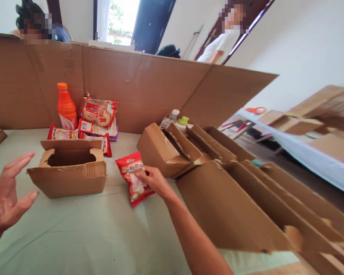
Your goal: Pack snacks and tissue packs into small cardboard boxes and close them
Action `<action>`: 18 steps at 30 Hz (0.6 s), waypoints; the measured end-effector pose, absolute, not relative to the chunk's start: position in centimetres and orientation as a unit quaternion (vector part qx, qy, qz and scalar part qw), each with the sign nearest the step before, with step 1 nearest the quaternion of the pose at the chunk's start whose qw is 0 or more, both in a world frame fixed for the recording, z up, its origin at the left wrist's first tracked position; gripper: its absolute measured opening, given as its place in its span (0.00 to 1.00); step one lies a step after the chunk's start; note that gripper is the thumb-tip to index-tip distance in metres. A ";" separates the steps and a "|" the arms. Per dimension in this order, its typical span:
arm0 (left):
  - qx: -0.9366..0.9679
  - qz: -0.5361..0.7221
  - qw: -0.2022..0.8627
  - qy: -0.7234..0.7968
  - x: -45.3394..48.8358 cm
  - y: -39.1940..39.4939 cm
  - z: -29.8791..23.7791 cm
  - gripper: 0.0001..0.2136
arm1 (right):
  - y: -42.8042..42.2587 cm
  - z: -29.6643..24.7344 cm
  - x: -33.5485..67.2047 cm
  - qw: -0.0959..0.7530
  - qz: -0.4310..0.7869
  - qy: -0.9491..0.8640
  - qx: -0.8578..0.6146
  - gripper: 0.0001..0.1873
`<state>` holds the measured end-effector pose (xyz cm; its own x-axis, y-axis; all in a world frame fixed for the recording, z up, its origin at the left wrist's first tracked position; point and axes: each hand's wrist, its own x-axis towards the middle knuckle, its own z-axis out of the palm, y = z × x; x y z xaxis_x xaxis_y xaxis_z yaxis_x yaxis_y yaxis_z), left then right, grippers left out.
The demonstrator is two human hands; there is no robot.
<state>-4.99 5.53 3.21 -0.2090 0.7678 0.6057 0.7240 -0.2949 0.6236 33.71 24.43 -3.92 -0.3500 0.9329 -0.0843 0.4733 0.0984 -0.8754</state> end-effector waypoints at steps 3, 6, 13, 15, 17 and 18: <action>0.761 0.344 0.009 0.550 -4.9 7.2 6.7 0.30 | 24.7 0.9 34.0 0.460 0.368 -0.640 -0.493 0.22; 0.808 0.191 0.013 0.557 -4.5 8.5 8.6 0.25 | 25.1 6.3 31.0 0.652 0.343 -0.575 -0.355 0.19; 0.826 0.043 -0.040 0.560 -3.4 8.8 9.0 0.07 | 23.7 9.3 17.9 0.533 0.504 -0.658 -0.169 0.23; 0.815 0.022 -0.077 0.574 -3.7 8.3 8.8 0.06 | 23.3 8.2 16.4 0.469 0.502 -0.704 -0.177 0.23; 0.808 0.011 -0.116 0.577 -4.2 7.7 8.5 0.06 | 22.9 7.8 16.5 0.435 0.424 -0.762 -0.223 0.19; 0.807 0.011 -0.134 0.575 -4.5 7.3 8.3 0.07 | 22.7 7.9 16.9 0.418 0.364 -0.793 -0.253 0.16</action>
